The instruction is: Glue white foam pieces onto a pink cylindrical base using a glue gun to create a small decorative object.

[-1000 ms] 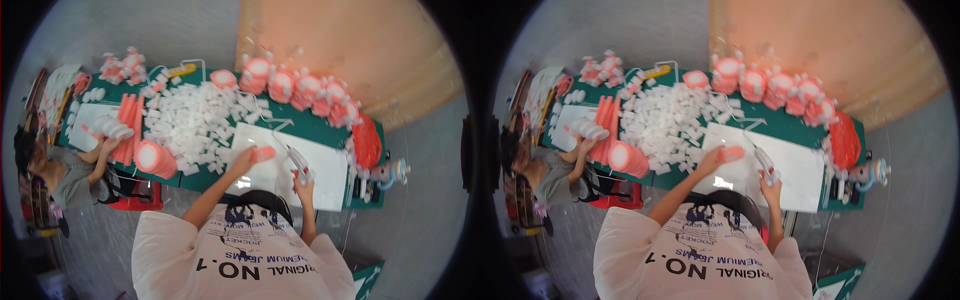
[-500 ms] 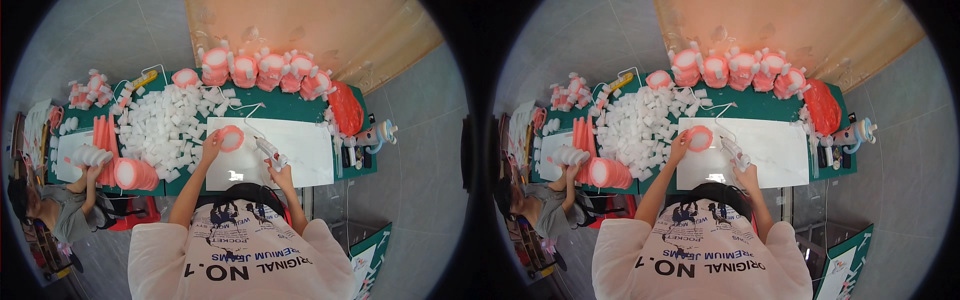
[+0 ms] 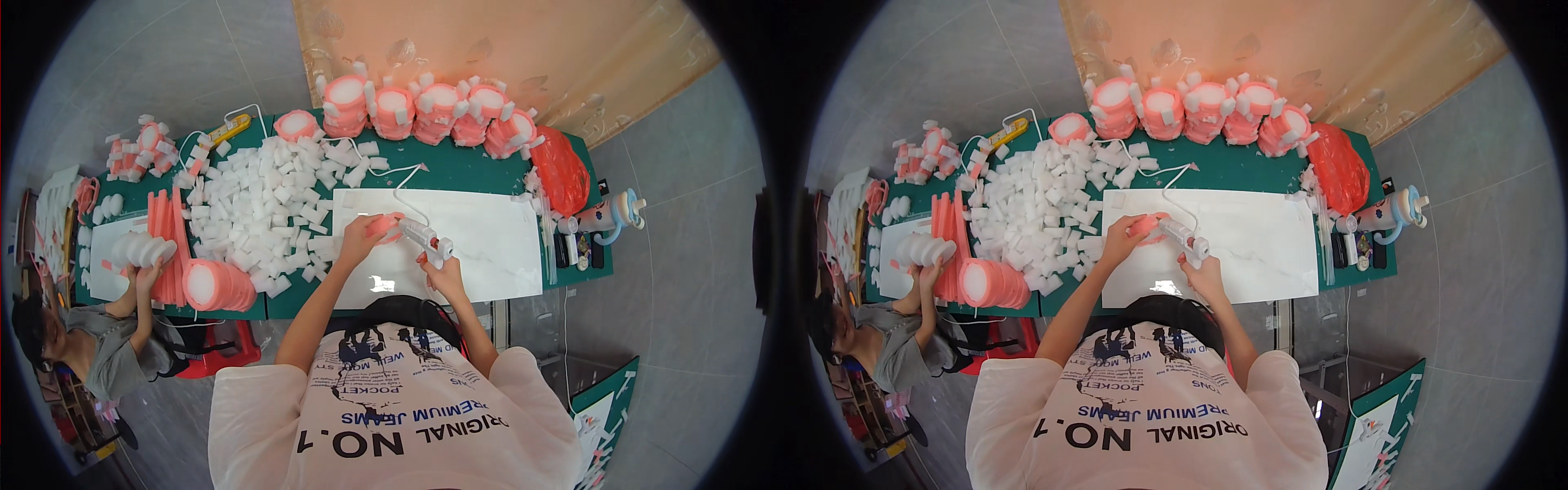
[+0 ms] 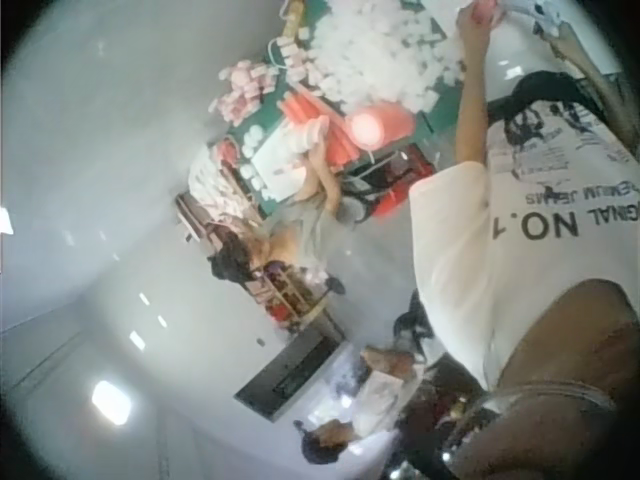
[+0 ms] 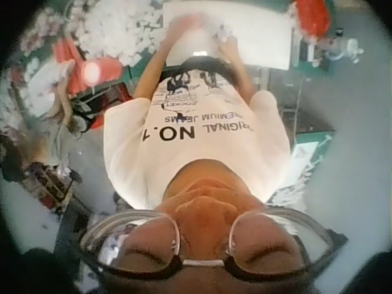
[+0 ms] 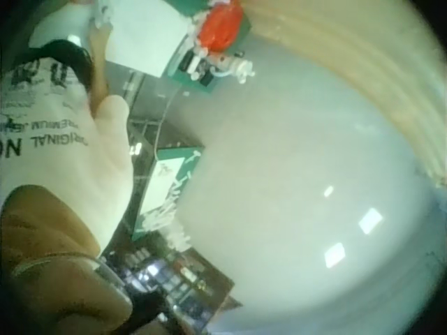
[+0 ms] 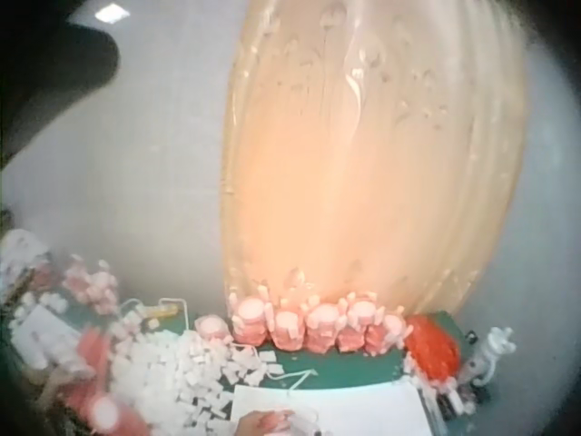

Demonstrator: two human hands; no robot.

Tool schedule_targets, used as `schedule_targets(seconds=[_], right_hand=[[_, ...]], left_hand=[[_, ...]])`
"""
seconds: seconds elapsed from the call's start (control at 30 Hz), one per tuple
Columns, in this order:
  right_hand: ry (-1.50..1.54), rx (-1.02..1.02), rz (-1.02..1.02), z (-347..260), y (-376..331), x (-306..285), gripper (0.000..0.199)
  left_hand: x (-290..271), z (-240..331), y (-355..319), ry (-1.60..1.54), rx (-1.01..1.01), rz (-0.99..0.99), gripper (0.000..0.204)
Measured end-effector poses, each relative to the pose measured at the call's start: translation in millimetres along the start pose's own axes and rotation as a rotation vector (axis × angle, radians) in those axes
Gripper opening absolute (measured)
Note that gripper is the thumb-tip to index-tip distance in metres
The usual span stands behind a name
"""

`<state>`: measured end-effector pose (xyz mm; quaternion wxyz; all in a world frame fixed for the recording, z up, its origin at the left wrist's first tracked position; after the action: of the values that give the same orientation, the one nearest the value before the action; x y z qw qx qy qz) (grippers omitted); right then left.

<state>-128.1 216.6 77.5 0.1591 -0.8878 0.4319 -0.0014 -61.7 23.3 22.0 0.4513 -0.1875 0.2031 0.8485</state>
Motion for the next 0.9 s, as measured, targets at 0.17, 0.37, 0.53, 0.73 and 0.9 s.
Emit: schedule_targets(seconds=[0.17,0.37,0.53,0.73,0.9], right_hand=[[-0.035,-0.01,0.02,3.8,6.0,0.6,0.005],[-0.049,0.015,0.014,5.7,8.1,-0.8,0.01],[-0.033,0.016,0.008,4.7,6.2,-0.4,0.011],[-0.048,0.017,0.014,10.3,3.5,-4.4,0.011],[-0.025,0.09,0.031,12.5,2.4,-9.6,0.012]], left_hand=[[1.6,9.3,-2.3,0.021,0.03,0.006,0.037],[1.0,15.3,-3.6,0.028,-0.001,0.003,0.037],[5.1,17.4,-4.1,0.005,0.001,0.01,0.039],[8.0,12.9,-2.7,-0.006,-0.001,0.023,0.04],[8.7,13.5,-2.4,0.032,0.001,0.018,0.039]])
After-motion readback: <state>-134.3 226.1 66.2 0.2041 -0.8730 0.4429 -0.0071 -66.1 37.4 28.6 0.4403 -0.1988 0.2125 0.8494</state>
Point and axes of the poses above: each hand's wrist, its own y-axis towards the middle knuckle, its own x-axis out of the palm, z = x × y, the point moved 3 cm from there along y, towards the middle knuckle, and after that the axes turned 7 degrees about y, right-handed, at the moved point
